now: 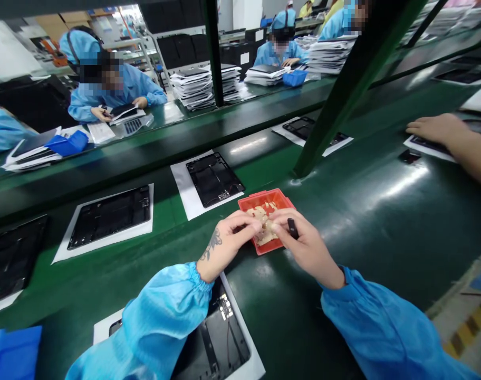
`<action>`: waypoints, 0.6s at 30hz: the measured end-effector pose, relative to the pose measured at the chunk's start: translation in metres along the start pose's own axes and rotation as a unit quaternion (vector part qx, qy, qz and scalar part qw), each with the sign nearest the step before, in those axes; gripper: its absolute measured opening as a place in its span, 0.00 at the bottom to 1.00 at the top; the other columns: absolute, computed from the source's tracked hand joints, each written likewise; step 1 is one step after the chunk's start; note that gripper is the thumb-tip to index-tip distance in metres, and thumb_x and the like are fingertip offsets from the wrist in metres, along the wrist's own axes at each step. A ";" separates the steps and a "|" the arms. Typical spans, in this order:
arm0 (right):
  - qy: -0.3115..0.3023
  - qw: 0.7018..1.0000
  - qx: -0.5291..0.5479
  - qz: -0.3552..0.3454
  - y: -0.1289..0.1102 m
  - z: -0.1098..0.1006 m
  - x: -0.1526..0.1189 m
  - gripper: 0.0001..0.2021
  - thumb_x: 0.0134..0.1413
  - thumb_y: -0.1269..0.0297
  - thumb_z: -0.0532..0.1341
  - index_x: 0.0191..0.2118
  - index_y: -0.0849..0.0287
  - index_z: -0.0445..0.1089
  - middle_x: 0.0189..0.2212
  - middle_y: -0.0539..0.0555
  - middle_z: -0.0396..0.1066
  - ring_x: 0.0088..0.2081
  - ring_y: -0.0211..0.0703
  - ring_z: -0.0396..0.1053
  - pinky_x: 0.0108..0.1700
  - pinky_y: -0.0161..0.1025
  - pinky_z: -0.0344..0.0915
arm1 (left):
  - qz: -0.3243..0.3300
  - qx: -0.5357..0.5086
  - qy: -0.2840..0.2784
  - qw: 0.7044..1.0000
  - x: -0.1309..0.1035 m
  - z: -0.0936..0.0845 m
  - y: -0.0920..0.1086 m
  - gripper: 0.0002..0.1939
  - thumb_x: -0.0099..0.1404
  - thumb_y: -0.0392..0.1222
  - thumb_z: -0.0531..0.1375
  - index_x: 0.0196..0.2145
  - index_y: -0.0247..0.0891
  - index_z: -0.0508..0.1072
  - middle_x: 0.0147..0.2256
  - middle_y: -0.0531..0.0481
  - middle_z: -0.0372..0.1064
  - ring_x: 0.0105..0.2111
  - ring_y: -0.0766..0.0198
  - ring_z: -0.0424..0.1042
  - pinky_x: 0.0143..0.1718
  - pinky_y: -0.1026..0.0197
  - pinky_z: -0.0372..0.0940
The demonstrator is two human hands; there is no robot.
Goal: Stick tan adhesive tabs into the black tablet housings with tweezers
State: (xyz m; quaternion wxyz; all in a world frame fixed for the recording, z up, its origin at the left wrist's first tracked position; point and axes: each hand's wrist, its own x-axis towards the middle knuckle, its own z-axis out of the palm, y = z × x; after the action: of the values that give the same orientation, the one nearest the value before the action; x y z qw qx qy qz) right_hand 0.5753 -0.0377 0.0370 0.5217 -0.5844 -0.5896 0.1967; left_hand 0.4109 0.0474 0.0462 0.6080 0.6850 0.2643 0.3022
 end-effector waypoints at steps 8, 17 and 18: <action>0.060 0.996 -0.062 0.031 0.000 0.008 -0.009 0.06 0.58 0.64 0.61 0.31 0.57 0.69 0.29 0.49 0.67 0.30 0.39 0.65 0.34 0.37 0.62 | -0.025 0.000 0.057 0.998 -0.007 0.000 0.001 0.07 0.63 0.41 0.60 0.31 0.35 0.75 0.32 0.51 0.66 0.32 0.67 0.66 0.36 0.66 0.61; 0.002 0.995 0.024 0.099 -0.005 0.014 -0.013 0.08 0.54 0.59 0.63 0.38 0.56 0.76 0.36 0.52 0.75 0.35 0.44 0.72 0.40 0.40 0.68 | 0.008 0.051 0.029 0.998 -0.009 0.000 0.000 0.09 0.65 0.40 0.58 0.31 0.35 0.76 0.33 0.49 0.68 0.34 0.65 0.67 0.38 0.64 0.62; -0.007 0.993 0.039 0.114 -0.006 0.012 -0.012 0.09 0.54 0.59 0.63 0.37 0.57 0.76 0.36 0.52 0.76 0.35 0.44 0.72 0.39 0.41 0.68 | 0.017 0.060 0.028 0.998 -0.010 0.000 0.000 0.09 0.65 0.40 0.58 0.32 0.35 0.76 0.33 0.49 0.69 0.34 0.65 0.67 0.38 0.64 0.62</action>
State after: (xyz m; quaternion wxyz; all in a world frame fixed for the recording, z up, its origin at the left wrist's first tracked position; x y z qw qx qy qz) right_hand 0.5591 -0.0450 0.0328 0.5142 -0.6256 -0.5149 0.2813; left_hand 0.4045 0.0399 0.0454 0.5530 0.7158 0.2870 0.3153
